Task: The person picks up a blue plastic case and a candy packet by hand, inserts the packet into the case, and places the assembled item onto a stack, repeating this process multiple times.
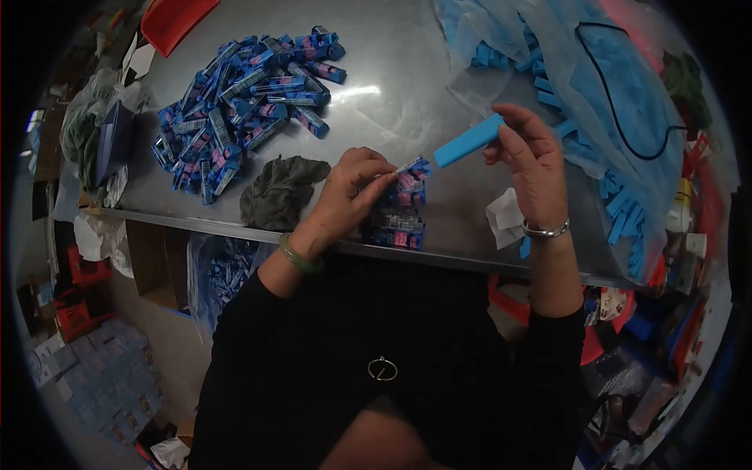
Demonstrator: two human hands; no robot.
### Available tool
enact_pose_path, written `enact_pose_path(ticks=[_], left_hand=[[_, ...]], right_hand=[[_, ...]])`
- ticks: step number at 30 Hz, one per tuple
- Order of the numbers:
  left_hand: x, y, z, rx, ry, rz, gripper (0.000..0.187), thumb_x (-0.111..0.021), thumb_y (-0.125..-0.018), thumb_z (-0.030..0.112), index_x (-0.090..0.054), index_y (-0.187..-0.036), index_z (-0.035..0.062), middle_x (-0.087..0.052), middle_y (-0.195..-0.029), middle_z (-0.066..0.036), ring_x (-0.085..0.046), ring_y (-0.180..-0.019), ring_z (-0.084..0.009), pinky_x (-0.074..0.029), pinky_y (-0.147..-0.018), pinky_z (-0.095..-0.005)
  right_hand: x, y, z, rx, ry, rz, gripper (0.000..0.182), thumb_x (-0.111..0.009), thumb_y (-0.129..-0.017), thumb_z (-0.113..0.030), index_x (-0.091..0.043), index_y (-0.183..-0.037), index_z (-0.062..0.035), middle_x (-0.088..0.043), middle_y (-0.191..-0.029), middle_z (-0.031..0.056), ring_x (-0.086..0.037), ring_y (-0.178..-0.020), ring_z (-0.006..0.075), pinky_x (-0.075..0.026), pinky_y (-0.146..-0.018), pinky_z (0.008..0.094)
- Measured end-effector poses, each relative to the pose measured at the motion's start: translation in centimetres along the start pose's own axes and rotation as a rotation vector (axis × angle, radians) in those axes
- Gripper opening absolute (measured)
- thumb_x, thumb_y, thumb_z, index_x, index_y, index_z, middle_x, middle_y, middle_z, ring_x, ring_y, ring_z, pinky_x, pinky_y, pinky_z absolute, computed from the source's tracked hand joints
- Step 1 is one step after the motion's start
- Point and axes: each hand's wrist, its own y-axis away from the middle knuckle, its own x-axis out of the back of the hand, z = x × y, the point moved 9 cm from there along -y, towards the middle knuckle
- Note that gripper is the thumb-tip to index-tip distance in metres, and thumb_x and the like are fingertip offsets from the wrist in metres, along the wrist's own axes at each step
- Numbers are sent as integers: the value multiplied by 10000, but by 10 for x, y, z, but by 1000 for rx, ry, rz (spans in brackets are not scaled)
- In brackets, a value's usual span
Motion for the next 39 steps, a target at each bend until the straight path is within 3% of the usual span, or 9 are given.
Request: enact_pose_path(ticks=[5, 14, 17, 19, 24, 33, 36, 38, 39], left_hand=[[-1, 1, 10, -50, 22, 11, 91, -661, -829, 45, -673, -916, 21, -610, -895, -86, -554, -866, -239, -447, -726, -326], [1, 2, 22, -110, -87, 69, 98, -671, -807, 26, -675, -904, 21, -623, -861, -81, -571, -809, -236, -450, -682, -323], [-3, 4, 19, -13, 27, 63, 119, -668, -831, 40, -664, -946, 9, -649, -882, -72, -603, -792, -182, -467, -670, -281], [-18, 6, 5, 197, 386, -16, 165, -662, -866, 64, -645, -1021, 9, -665, -933, -55, -616, -819, -111, -484, -699, -235], [-37, 9, -5, 414, 649, -106, 232, -644, -904, 117, -622, -1109, 12, -664, -963, -27, -609, -851, -72, -491, -762, -219], [-46, 9, -3, 478, 851, -135, 235, -634, -911, 135, -629, -1115, 17, -664, -952, -18, -608, -868, -70, -494, -780, -217], [-47, 10, -6, 499, 932, -103, 225, -637, -909, 136, -635, -1102, 19, -665, -938, -19, -610, -860, -68, -492, -778, -216], [-48, 12, -9, 514, 990, -80, 221, -638, -908, 136, -637, -1096, 20, -665, -932, -20, -609, -855, -67, -490, -776, -216], [-49, 13, -10, 534, 1019, -63, 212, -633, -911, 138, -638, -1088, 21, -665, -927, -22, -610, -845, -69, -491, -764, -216]], right_hand=[[-6, -1, 21, -188, -69, -47, 285, -594, -936, -174, -590, -1182, -31, -627, -923, 31, -616, -745, 87, -515, -686, 252], [-21, 0, 16, -189, -14, -22, 206, -650, -893, -136, -588, -1045, -11, -624, -835, 45, -631, -664, 93, -532, -591, 216], [-29, 2, 19, -155, 72, -58, 179, -672, -875, -118, -590, -1003, -23, -620, -794, 23, -610, -642, 77, -515, -569, 201], [-34, 3, 24, -143, 72, -35, 172, -680, -869, -114, -591, -989, -30, -619, -785, 16, -598, -637, 69, -505, -558, 194], [-42, 9, 32, -107, 137, -14, 164, -676, -874, -127, -596, -984, -34, -623, -787, 6, -579, -638, 56, -486, -553, 187], [-60, 25, -3, 225, 549, -125, 208, -678, -851, -159, -598, -989, -25, -627, -811, 99, -621, -746, 187, -498, -682, 293], [-77, 35, -4, 283, 685, -253, 438, -763, -768, -212, -553, -1108, -32, -609, -1006, 146, -602, -930, 272, -475, -829, 366], [-88, 46, -7, 431, 849, -270, 754, -833, -660, -240, -433, -1264, -34, -500, -1239, 180, -501, -1140, 335, -378, -981, 433], [-89, 47, -2, 431, 849, -270, 754, -833, -660, -240, -433, -1264, -34, -500, -1239, 180, -501, -1140, 335, -378, -981, 433]])
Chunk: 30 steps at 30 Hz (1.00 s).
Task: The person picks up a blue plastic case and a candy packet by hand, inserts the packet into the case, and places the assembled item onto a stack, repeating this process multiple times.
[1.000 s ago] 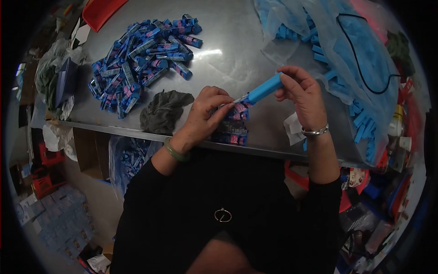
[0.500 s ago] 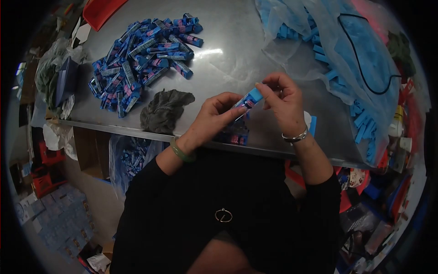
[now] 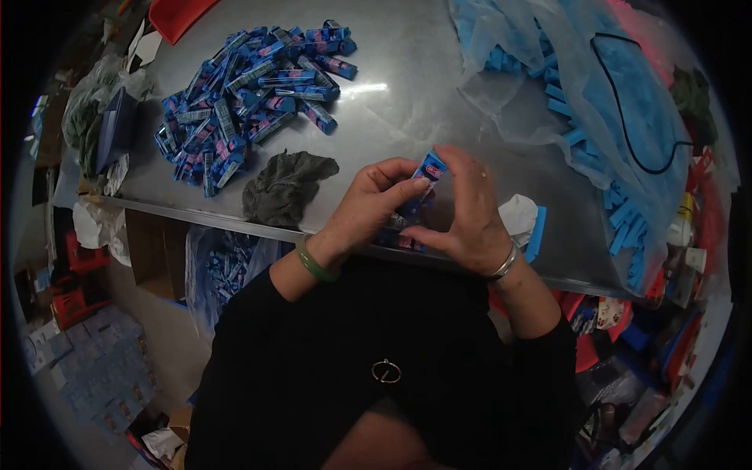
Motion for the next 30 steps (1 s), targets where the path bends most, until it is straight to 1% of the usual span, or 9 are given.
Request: enact_pose_path(ticks=[2, 11, 20, 22, 24, 25, 26, 28, 30], left_hand=[[2, 1, -2, 11, 33, 14, 204, -629, -914, 139, -639, -1080, 22, -664, -922, -25, -610, -836, -71, -491, -752, -216], [-8, 4, -2, 45, 175, -113, 246, -570, -949, 164, -597, -1123, -7, -662, -980, -72, -645, -890, -133, -532, -799, -261], [8, -1, 18, -44, 138, -24, 200, -616, -916, 120, -621, -1094, 29, -673, -923, -53, -625, -842, -98, -511, -768, -241], [28, -1, 50, -261, -155, 4, 206, -621, -906, 97, -622, -1103, 34, -676, -942, -44, -628, -872, -97, -505, -789, -244], [65, 8, 96, -258, -392, 343, 205, -618, -905, 87, -625, -1105, 45, -677, -964, -48, -630, -898, -103, -494, -803, -234], [82, 13, 132, -445, -594, 344, 213, -624, -902, 92, -627, -1110, 44, -676, -975, -58, -636, -893, -115, -495, -785, -237], [108, 19, 160, -578, -622, 389, 215, -624, -906, 103, -625, -1108, 30, -675, -989, -66, -638, -868, -118, -495, -757, -239], [165, 40, 221, -796, -1214, 676, 252, -644, -890, 120, -608, -1118, 20, -671, -999, -89, -651, -848, -158, -511, -736, -278], [204, 57, 256, -745, -1545, 925, 289, -677, -854, 128, -600, -1112, 22, -655, -1026, -114, -645, -885, -218, -506, -775, -319]], right_hand=[[-9, 4, 3, 4, 131, -36, 936, -856, -602, -248, -322, -1340, -36, -385, -1363, 200, -422, -1235, 358, -296, -1049, 463], [-10, 0, -4, 26, 104, -33, 928, -854, -588, -232, -330, -1328, -32, -383, -1378, 207, -413, -1255, 360, -255, -1082, 478], [32, -5, 35, -130, -5, 0, 888, -823, -677, -284, -338, -1367, -7, -403, -1371, 225, -413, -1261, 394, -342, -1061, 428], [53, 0, 72, -213, 148, 29, 757, -780, -728, -247, -397, -1336, -11, -433, -1363, 205, -438, -1251, 363, -364, -1044, 408], [84, 12, 124, -291, 366, 52, 507, -676, -826, -192, -491, -1262, -9, -493, -1322, 185, -476, -1228, 337, -391, -1020, 382], [97, 18, 148, -287, 432, 53, 395, -614, -874, -173, -527, -1220, -2, -524, -1289, 186, -489, -1214, 342, -396, -1013, 376], [111, 24, 167, -277, 487, 93, 354, -584, -881, -142, -536, -1202, -2, -535, -1267, 193, -502, -1191, 353, -404, -1001, 378], [134, 25, 191, -267, 542, 140, 316, -554, -889, -112, -546, -1185, -1, -547, -1244, 199, -515, -1169, 365, -413, -990, 379], [143, 22, 216, -347, 497, 66, 314, -523, -889, -69, -542, -1198, -15, -555, -1221, 203, -530, -1143, 367, -434, -965, 381]])
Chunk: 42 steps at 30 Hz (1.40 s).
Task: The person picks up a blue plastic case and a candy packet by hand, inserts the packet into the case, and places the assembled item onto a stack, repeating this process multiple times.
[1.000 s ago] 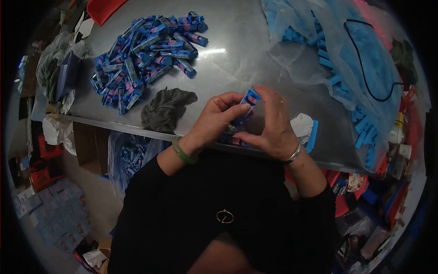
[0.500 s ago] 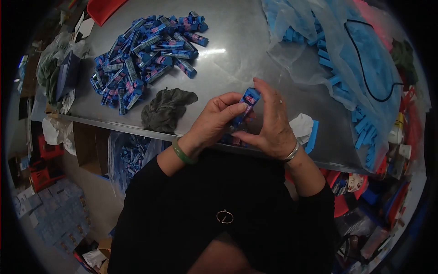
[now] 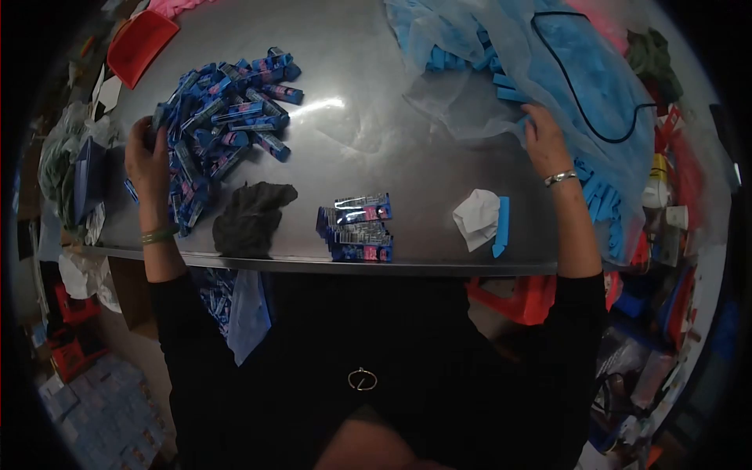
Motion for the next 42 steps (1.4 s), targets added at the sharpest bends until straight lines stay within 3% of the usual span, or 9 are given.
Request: enact_pose_path(ticks=[1, 3, 5, 9, 19, 25, 30, 33, 42], left_hand=[[4, -2, 7, -3, 2, -1, 289, -677, -854, 128, -600, -1112, 22, -655, -1026, -114, -645, -885, -218, -506, -775, -319], [11, 6, 53, -275, -630, 71, 313, -709, -805, 122, -612, -1089, 35, -636, -1037, -128, -617, -933, -265, -486, -814, -360], [-4, 27, 108, -401, -397, 37, 305, -722, -780, 125, -635, -1062, 45, -631, -1040, -124, -589, -959, -279, -466, -835, -368], [-84, 102, 165, -247, 342, -501, 258, -746, -752, 132, -640, -970, 44, -623, -963, -115, -586, -909, -297, -462, -798, -378], [-128, 179, 223, -392, 341, -685, 275, -748, -686, 89, -572, -897, 78, -531, -861, -96, -523, -844, -311, -426, -724, -401], [-137, 181, 218, -279, 385, -714, 233, -743, -694, 81, -577, -857, 97, -544, -805, -76, -521, -811, -291, -408, -731, -382], [-142, 182, 217, -269, 386, -751, 230, -735, -689, 79, -580, -858, 92, -571, -817, -65, -527, -831, -282, -388, -745, -384], [-146, 183, 215, -235, 421, -766, 174, -724, -694, 70, -595, -810, 78, -582, -785, -71, -537, -817, -282, -397, -740, -385], [-130, 177, 217, -260, 457, -686, 46, -687, -756, 59, -672, -800, 58, -610, -771, -74, -549, -786, -270, -423, -752, -371]], right_hand=[[-3, -5, 4, -3, 1, 2, 314, -523, -889, -69, -542, -1198, -15, -555, -1221, 203, -530, -1143, 367, -434, -965, 381], [1, -11, -12, 189, 37, 186, 245, -511, -857, -13, -585, -1090, 2, -590, -1083, 220, -569, -1013, 396, -473, -891, 419], [-12, -23, -13, 137, 159, 131, 231, -514, -839, 1, -586, -1059, 0, -596, -1064, 212, -576, -1004, 389, -480, -881, 427], [-39, -48, -3, 58, 521, 77, 211, -534, -777, 25, -587, -975, -26, -612, -1004, 185, -595, -988, 371, -502, -844, 443], [-62, -69, -9, 99, 686, -29, 269, -560, -769, -28, -566, -1037, -56, -581, -1133, 144, -595, -1013, 348, -492, -870, 449], [-17, -45, -55, 135, -33, 137, 356, -614, -774, -33, -564, -1126, -54, -608, -1067, 110, -625, -953, 284, -504, -801, 390], [-11, -12, -73, -52, -663, 69, 284, -635, -848, -57, -602, -1130, -53, -623, -922, 32, -620, -762, 98, -479, -660, 239], [-22, 3, -78, -224, -944, -55, 243, -632, -873, -69, -611, -1113, -46, -635, -889, 19, -611, -746, 83, -473, -655, 231], [-17, 28, -119, -257, -1009, 48, 220, -649, -895, -146, -618, -1083, -36, -640, -928, 28, -602, -750, 79, -442, -653, 209]])
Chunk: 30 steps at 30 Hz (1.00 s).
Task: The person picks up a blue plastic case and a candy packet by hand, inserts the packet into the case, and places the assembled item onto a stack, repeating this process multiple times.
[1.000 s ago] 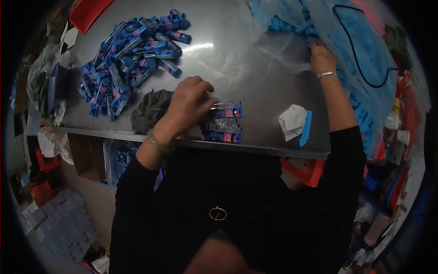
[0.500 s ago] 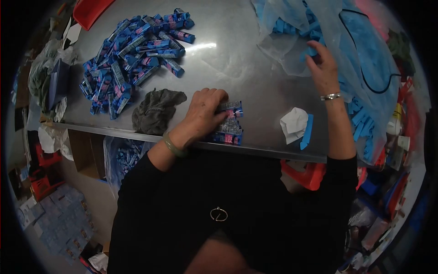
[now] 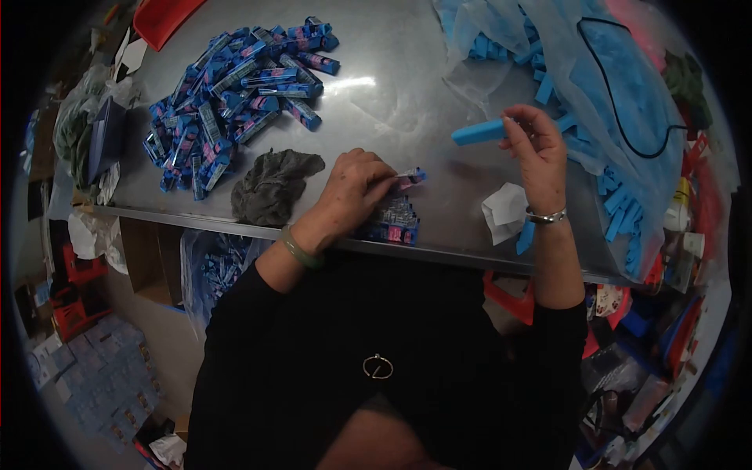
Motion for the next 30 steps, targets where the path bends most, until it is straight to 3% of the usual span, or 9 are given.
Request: enact_pose_path(ticks=[4, 6, 10, 18, 23, 28, 30], left_hand=[[13, 0, -1, 99, 244, -4, 68, -668, -816, 58, -686, -875, 28, -632, -826, -83, -571, -801, -237, -455, -748, -339], [15, 1, -2, 126, 379, 4, 75, -661, -834, 57, -685, -892, 16, -637, -843, -81, -580, -804, -214, -465, -739, -321], [13, 3, 0, 213, 588, -70, 84, -635, -871, 50, -681, -923, 4, -637, -859, -62, -586, -813, -151, -467, -728, -271], [11, 4, 5, 164, 693, -112, 104, -631, -884, 59, -680, -951, -3, -641, -866, -43, -585, -806, -114, -467, -726, -254], [-7, 12, 0, 436, 950, -202, 158, -615, -917, 109, -671, -1020, 4, -668, -901, -23, -603, -807, -81, -478, -756, -221], [-15, 8, 6, 437, 1178, -154, 214, -637, -908, 140, -646, -1077, 9, -681, -926, -46, -630, -868, -93, -500, -806, -229], [-17, 8, 7, 456, 1253, -154, 226, -646, -902, 145, -640, -1081, 8, -684, -931, -51, -635, -887, -100, -505, -818, -236]], right_hand=[[-9, 4, -12, 8, -77, -18, 232, -601, -923, -126, -609, -1136, -34, -648, -951, 28, -601, -746, 74, -442, -631, 186], [-20, 5, -14, -46, -255, -124, 249, -595, -930, -166, -601, -1133, -23, -629, -929, 33, -591, -778, 84, -441, -681, 211], [-32, 6, -18, -91, -316, -205, 269, -584, -936, -177, -593, -1152, -17, -625, -918, 30, -589, -780, 82, -437, -687, 208], [-49, 10, -26, -96, -112, -364, 263, -589, -924, -141, -589, -1165, -35, -609, -937, 8, -566, -828, 72, -444, -725, 211], [-58, 15, -39, 22, -126, -294, 285, -628, -884, -85, -574, -1158, -31, -598, -999, 5, -542, -890, 73, -451, -781, 221], [-77, 25, -28, 6, -152, -392, 291, -651, -858, -80, -573, -1133, -26, -599, -1002, 14, -521, -945, 85, -448, -801, 239], [-84, 30, -30, 133, 74, -418, 329, -703, -818, -119, -584, -1111, -28, -616, -996, 56, -536, -966, 125, -455, -790, 266]])
